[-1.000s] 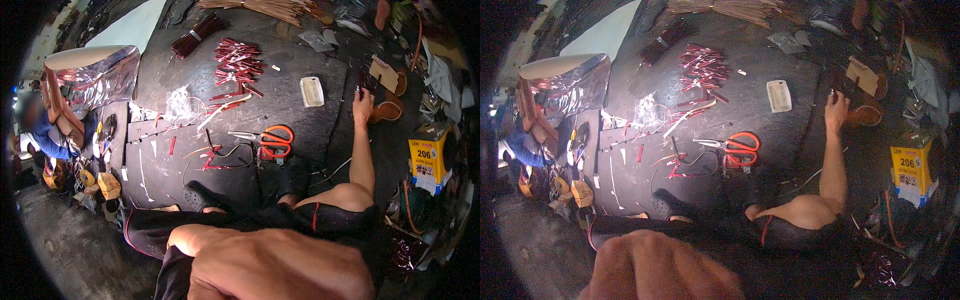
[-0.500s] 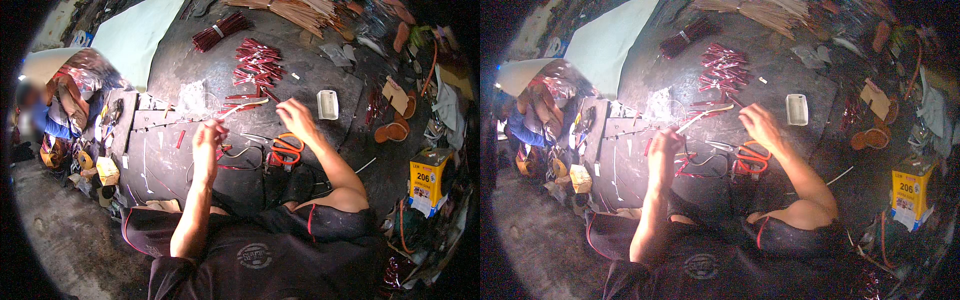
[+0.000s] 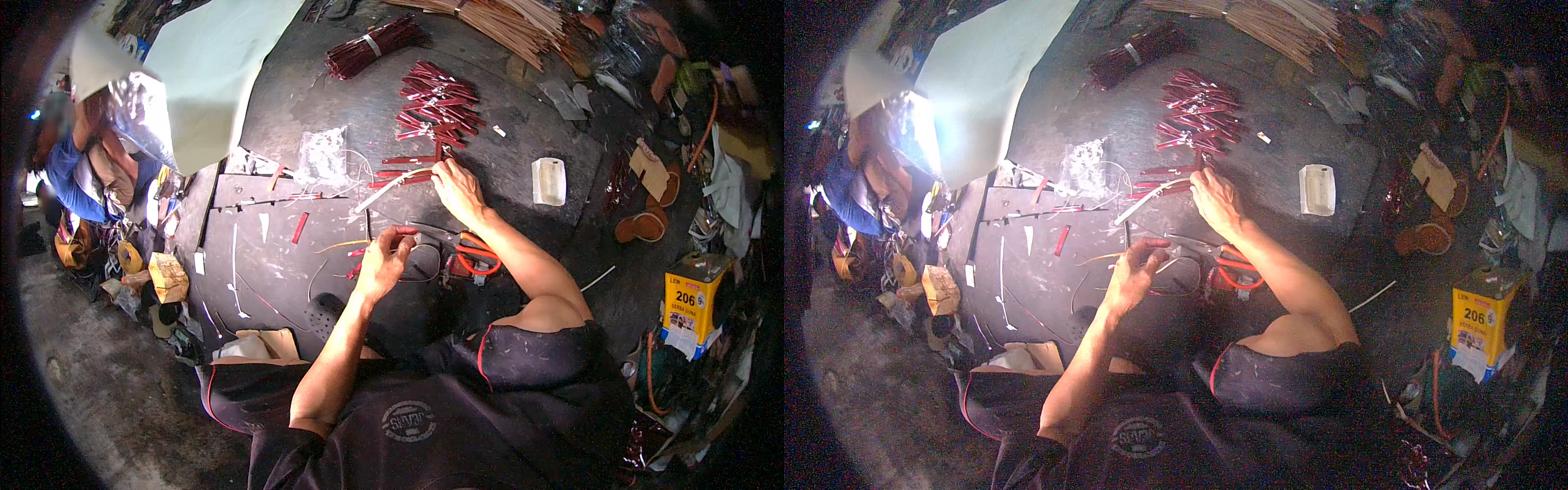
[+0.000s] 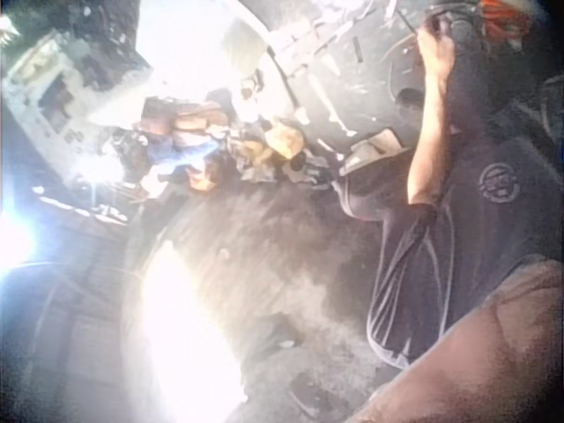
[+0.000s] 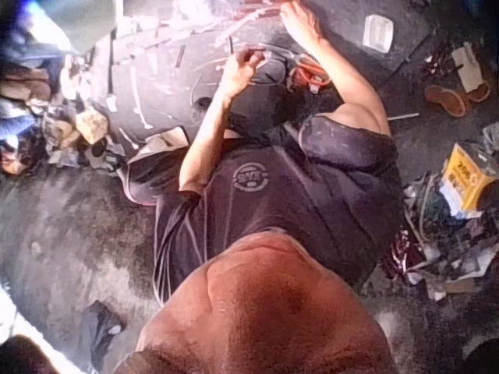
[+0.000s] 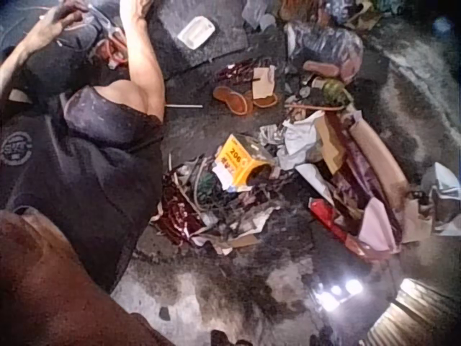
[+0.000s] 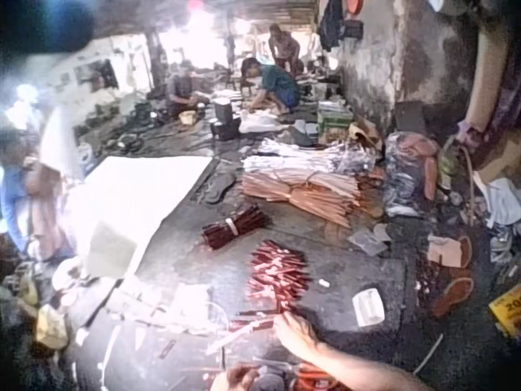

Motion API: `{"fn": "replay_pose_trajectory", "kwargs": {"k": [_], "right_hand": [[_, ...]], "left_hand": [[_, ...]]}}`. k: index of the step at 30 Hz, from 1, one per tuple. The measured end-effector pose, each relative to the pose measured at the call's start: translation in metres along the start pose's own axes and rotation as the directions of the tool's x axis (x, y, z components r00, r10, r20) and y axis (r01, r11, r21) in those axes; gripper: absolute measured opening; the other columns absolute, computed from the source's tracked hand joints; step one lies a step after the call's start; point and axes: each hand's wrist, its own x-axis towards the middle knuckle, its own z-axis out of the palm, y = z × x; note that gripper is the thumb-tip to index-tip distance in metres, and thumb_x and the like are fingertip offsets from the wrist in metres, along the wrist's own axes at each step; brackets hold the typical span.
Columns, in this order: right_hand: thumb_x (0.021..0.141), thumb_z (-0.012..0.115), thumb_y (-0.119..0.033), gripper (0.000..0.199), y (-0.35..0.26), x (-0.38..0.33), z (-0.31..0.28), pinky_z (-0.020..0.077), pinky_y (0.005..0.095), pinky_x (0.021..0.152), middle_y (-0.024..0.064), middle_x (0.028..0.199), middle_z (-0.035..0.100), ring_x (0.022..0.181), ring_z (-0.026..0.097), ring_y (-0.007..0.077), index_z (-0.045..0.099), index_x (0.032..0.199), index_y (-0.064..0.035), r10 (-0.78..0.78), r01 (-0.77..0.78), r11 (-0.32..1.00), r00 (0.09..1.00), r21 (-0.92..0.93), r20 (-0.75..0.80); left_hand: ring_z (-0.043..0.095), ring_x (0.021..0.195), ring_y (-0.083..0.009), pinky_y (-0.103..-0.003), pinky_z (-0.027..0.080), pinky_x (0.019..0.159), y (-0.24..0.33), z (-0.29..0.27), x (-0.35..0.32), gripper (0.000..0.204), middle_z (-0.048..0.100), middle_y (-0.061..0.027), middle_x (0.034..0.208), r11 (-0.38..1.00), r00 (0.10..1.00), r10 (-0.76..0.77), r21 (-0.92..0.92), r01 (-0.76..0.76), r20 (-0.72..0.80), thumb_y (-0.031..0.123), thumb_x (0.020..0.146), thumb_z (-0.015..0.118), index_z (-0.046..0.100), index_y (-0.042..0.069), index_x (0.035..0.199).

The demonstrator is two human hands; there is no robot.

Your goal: The person sits on the floor and repeatedly assembles small red cylindrical items by inserting a thin stick into each one and trimming the excess with scissors. The finished units are placed in a pile nearby.

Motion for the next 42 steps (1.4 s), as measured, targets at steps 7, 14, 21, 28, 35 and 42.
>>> {"fn": "replay_pose_trajectory", "kwargs": {"k": [7,14,21,28,35,42], "right_hand": [[0.088,0.06,-0.015,0.015,0.0,0.009,-0.005,0.0526,0.0447,0.072,0.017,0.094,0.055,0.082,0.062,0.0345,0.054,0.096,-0.0033,-0.063,0.066,0.996,0.997,-0.066,0.036],[0.086,0.061,-0.015,0.013,-0.007,-0.007,-0.022,0.0499,0.047,0.075,0.0137,0.094,0.055,0.085,0.06,0.0341,0.055,0.093,-0.0055,-0.093,0.094,0.995,0.995,-0.027,0.019],[0.089,0.058,-0.015,0.025,-0.007,-0.009,0.003,0.0516,0.0471,0.082,0.0181,0.106,0.058,0.093,0.062,0.0366,0.06,0.112,-0.0046,-0.079,0.077,0.997,0.992,0.027,0.098],[0.086,0.06,-0.013,0.012,-0.005,-0.004,0.001,0.0502,0.0457,0.072,0.0165,0.096,0.054,0.084,0.061,0.0349,0.054,0.091,-0.0045,-0.085,0.082,0.995,0.994,0.055,0.065],[0.084,0.063,-0.02,0.017,-0.03,-0.041,-0.079,0.0506,0.0429,0.072,0.0158,0.084,0.067,0.083,0.067,0.0339,0.059,0.091,-0.0061,0.209,-0.335,0.91,0.88,0.245,0.427],[0.084,0.063,-0.005,0.009,-0.071,-0.036,-0.179,0.0514,0.0346,0.066,0.0135,0.077,0.067,0.07,0.067,0.0259,0.058,0.091,-0.0019,0.188,-0.292,0.852,0.945,0.434,0.268]], "left_hand": [[0.065,0.108,-0.0234,-0.036,0.048,0.093,0.004,-0.005,0.001,0.029,0.07,-0.0167,0.107,1.0,1.0,-0.007,-0.002,0.007,-0.008,0.021,0.095,0.055,0.063,0.006,0.12],[0.065,0.107,-0.0235,-0.034,0.048,0.093,0.0,0.0,0.005,0.031,0.069,-0.0159,0.109,0.998,1.0,-0.009,-0.068,0.009,-0.005,0.02,0.096,0.052,0.062,0.004,0.119],[0.064,0.108,-0.022,-0.034,0.048,0.093,0.004,0.011,0.005,0.032,0.067,-0.0168,0.113,1.0,0.999,0.012,-0.016,-0.012,0.045,0.022,0.097,0.054,0.061,0.001,0.119],[0.064,0.108,-0.0209,-0.033,0.048,0.092,-0.002,0.014,0.009,0.032,0.067,-0.014,0.112,0.999,0.998,0.011,-0.052,-0.007,0.058,0.023,0.097,0.054,0.061,0.001,0.119],[0.066,0.102,-0.0209,-0.033,0.049,0.089,-0.006,0.013,0.011,0.031,0.068,-0.0137,0.109,1.0,1.0,0.013,-0.013,-0.013,0.025,0.023,0.098,0.053,0.062,0.001,0.119],[0.067,0.093,-0.0204,-0.033,0.052,0.084,0.031,0.013,0.016,0.04,0.07,-0.0133,0.1,0.911,0.997,-0.063,-0.407,0.074,0.041,0.035,0.099,0.056,0.063,0.0,0.117]]}}
